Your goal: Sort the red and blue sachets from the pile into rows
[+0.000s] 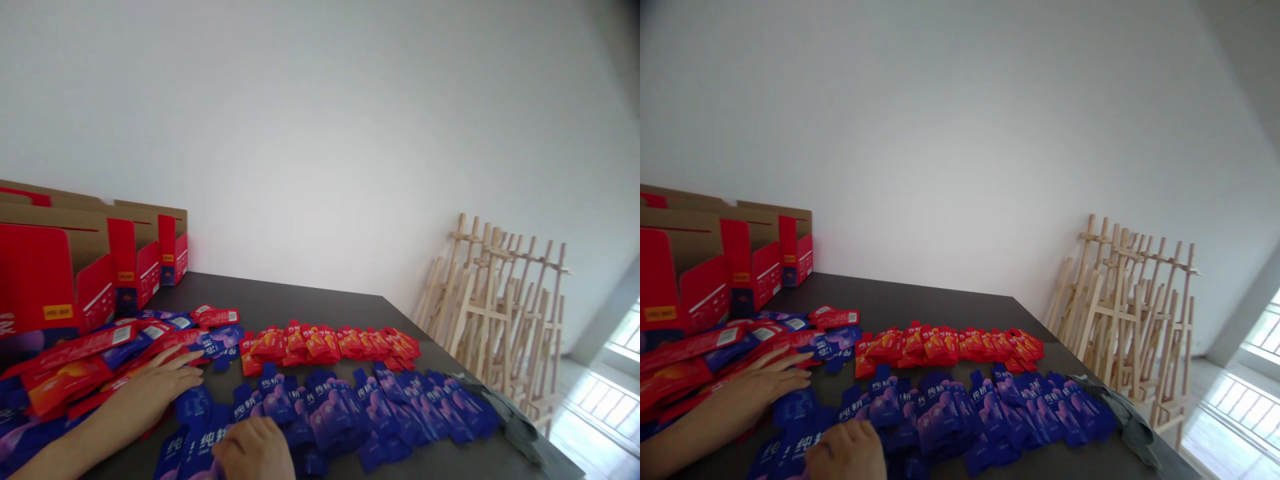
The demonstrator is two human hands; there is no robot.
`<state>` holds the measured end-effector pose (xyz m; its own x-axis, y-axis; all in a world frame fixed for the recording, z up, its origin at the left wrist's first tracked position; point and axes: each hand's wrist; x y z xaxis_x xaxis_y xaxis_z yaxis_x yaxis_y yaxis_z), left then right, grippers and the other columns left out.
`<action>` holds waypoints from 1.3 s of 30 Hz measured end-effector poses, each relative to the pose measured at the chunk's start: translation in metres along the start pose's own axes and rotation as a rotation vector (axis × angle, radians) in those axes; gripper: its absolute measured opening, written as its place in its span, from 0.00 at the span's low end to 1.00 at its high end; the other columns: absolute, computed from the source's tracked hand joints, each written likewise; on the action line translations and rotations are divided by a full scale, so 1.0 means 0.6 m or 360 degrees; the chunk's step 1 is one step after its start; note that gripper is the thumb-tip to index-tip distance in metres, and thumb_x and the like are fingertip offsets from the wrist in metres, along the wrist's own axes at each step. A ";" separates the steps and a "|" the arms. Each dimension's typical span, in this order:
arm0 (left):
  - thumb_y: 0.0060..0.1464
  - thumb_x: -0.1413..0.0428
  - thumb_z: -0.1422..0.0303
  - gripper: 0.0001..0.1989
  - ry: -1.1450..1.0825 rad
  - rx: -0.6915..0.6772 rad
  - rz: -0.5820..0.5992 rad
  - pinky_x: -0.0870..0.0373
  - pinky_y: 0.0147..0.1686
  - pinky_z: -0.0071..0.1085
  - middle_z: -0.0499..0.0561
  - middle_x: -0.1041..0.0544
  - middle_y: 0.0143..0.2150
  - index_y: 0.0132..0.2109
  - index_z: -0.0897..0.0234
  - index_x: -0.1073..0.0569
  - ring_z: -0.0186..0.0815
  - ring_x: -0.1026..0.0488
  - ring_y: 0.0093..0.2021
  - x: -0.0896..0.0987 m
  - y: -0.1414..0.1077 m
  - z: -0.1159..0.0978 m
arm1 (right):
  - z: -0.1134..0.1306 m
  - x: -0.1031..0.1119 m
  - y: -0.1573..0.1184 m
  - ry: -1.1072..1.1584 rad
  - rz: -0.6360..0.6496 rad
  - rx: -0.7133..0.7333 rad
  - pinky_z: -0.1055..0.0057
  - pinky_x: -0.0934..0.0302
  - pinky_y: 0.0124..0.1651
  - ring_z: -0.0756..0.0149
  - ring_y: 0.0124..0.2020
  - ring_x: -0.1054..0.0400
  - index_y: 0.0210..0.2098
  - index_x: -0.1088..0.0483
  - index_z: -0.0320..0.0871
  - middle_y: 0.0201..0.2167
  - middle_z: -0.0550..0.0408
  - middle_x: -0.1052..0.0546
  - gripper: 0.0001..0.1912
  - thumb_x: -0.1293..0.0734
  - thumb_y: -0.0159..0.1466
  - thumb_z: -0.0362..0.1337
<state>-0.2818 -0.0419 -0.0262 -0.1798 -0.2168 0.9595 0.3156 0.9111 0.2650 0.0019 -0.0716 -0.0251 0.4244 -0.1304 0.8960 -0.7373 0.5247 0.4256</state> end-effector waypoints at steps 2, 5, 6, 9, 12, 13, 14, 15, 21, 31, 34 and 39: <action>0.54 0.49 0.76 0.23 0.0001 -0.0003 -0.0063 0.43 0.64 0.52 0.43 0.19 0.51 0.48 0.43 0.21 0.46 0.28 0.58 0.005 0.000 -0.006 | -0.020 0.024 0.000 0.0093 -0.0164 -0.0251 0.54 0.35 0.54 0.51 0.53 0.32 0.52 0.28 0.44 0.53 0.47 0.26 0.21 0.32 0.62 0.45; 0.53 0.48 0.75 0.22 0.0045 0.0047 -0.0127 0.42 0.63 0.53 0.43 0.19 0.51 0.48 0.44 0.20 0.48 0.28 0.59 0.010 0.001 -0.010 | -0.041 0.029 -0.002 0.0082 -0.0054 -0.0665 0.48 0.42 0.62 0.45 0.62 0.39 0.59 0.32 0.38 0.60 0.40 0.31 0.29 0.32 0.63 0.46; 0.52 0.48 0.75 0.22 0.0052 0.0076 -0.0143 0.41 0.63 0.53 0.44 0.19 0.52 0.48 0.44 0.20 0.49 0.28 0.59 0.011 0.001 -0.011 | -0.043 0.024 -0.003 0.0075 0.0036 -0.0740 0.48 0.42 0.62 0.44 0.62 0.39 0.59 0.32 0.35 0.60 0.38 0.31 0.29 0.32 0.63 0.46; 0.50 0.47 0.74 0.23 0.0039 0.0155 -0.0175 0.38 0.61 0.53 0.46 0.19 0.51 0.49 0.45 0.20 0.49 0.28 0.58 0.013 0.002 -0.013 | -0.035 0.011 -0.003 0.0032 0.0196 -0.0782 0.50 0.39 0.60 0.44 0.59 0.36 0.58 0.31 0.34 0.57 0.37 0.29 0.29 0.31 0.62 0.44; 0.49 0.47 0.74 0.24 0.0045 0.0208 -0.0209 0.36 0.61 0.52 0.47 0.19 0.52 0.51 0.46 0.21 0.49 0.28 0.58 0.011 0.001 -0.014 | -0.021 0.019 0.003 -0.0075 0.0235 -0.0742 0.49 0.34 0.55 0.43 0.56 0.33 0.56 0.29 0.34 0.54 0.36 0.27 0.26 0.31 0.61 0.42; 0.49 0.48 0.74 0.24 0.0051 0.0219 -0.0235 0.36 0.61 0.51 0.47 0.19 0.53 0.51 0.47 0.21 0.49 0.28 0.58 0.010 0.001 -0.014 | -0.018 0.026 0.006 -0.0109 0.0247 -0.0730 0.49 0.34 0.54 0.43 0.55 0.32 0.55 0.29 0.34 0.53 0.35 0.26 0.25 0.31 0.61 0.41; 0.49 0.48 0.74 0.24 0.0058 0.0227 -0.0268 0.35 0.61 0.49 0.48 0.20 0.54 0.51 0.48 0.21 0.48 0.28 0.58 0.008 0.000 -0.013 | -0.015 0.034 0.008 -0.0135 0.0263 -0.0722 0.49 0.33 0.53 0.43 0.55 0.32 0.53 0.28 0.34 0.52 0.35 0.25 0.23 0.31 0.61 0.39; 0.49 0.48 0.73 0.24 0.0068 0.0237 -0.0303 0.34 0.60 0.48 0.48 0.21 0.55 0.51 0.48 0.21 0.48 0.27 0.58 0.006 -0.001 -0.011 | -0.012 0.042 0.010 -0.0152 0.0286 -0.0719 0.49 0.33 0.54 0.43 0.54 0.32 0.52 0.27 0.33 0.51 0.35 0.25 0.21 0.32 0.62 0.39; 0.49 0.49 0.73 0.24 0.0117 0.0299 -0.0352 0.30 0.57 0.44 0.49 0.21 0.55 0.51 0.50 0.21 0.47 0.26 0.56 0.002 -0.001 -0.004 | -0.002 0.041 -0.002 -0.0053 0.0348 -0.0623 0.42 0.41 0.60 0.39 0.60 0.38 0.59 0.31 0.36 0.58 0.35 0.30 0.35 0.31 0.59 0.51; 0.54 0.52 0.73 0.24 0.0142 0.0262 -0.0131 0.39 0.62 0.57 0.53 0.24 0.59 0.56 0.52 0.25 0.51 0.30 0.60 -0.025 -0.014 0.019 | 0.015 0.060 0.011 -0.0012 0.0546 -0.0580 0.41 0.40 0.58 0.35 0.61 0.40 0.62 0.36 0.31 0.57 0.28 0.31 0.43 0.29 0.56 0.54; 0.54 0.53 0.73 0.28 0.0133 0.0266 -0.0166 0.38 0.62 0.53 0.54 0.29 0.63 0.61 0.54 0.29 0.50 0.34 0.63 -0.022 -0.017 0.002 | -0.002 0.085 0.008 0.0041 0.0354 -0.0574 0.42 0.44 0.62 0.39 0.62 0.41 0.60 0.33 0.37 0.59 0.35 0.31 0.36 0.31 0.59 0.52; 0.44 0.49 0.75 0.37 -0.0114 0.0141 -0.0069 0.36 0.63 0.44 0.45 0.32 0.65 0.64 0.47 0.34 0.46 0.34 0.64 -0.001 -0.034 -0.090 | -0.022 0.070 -0.014 0.0216 0.0343 -0.0451 0.31 0.56 0.62 0.35 0.68 0.55 0.64 0.38 0.50 0.67 0.46 0.40 0.38 0.37 0.61 0.61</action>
<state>-0.2379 -0.0795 -0.0268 -0.2585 -0.2340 0.9372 0.2232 0.9295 0.2936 0.0328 -0.0700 0.0073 0.3552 0.1112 0.9282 -0.6508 0.7421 0.1601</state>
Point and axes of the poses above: each hand's wrist, its own y-axis towards the middle knuckle, its own x-axis out of the back of the hand, z = x × y
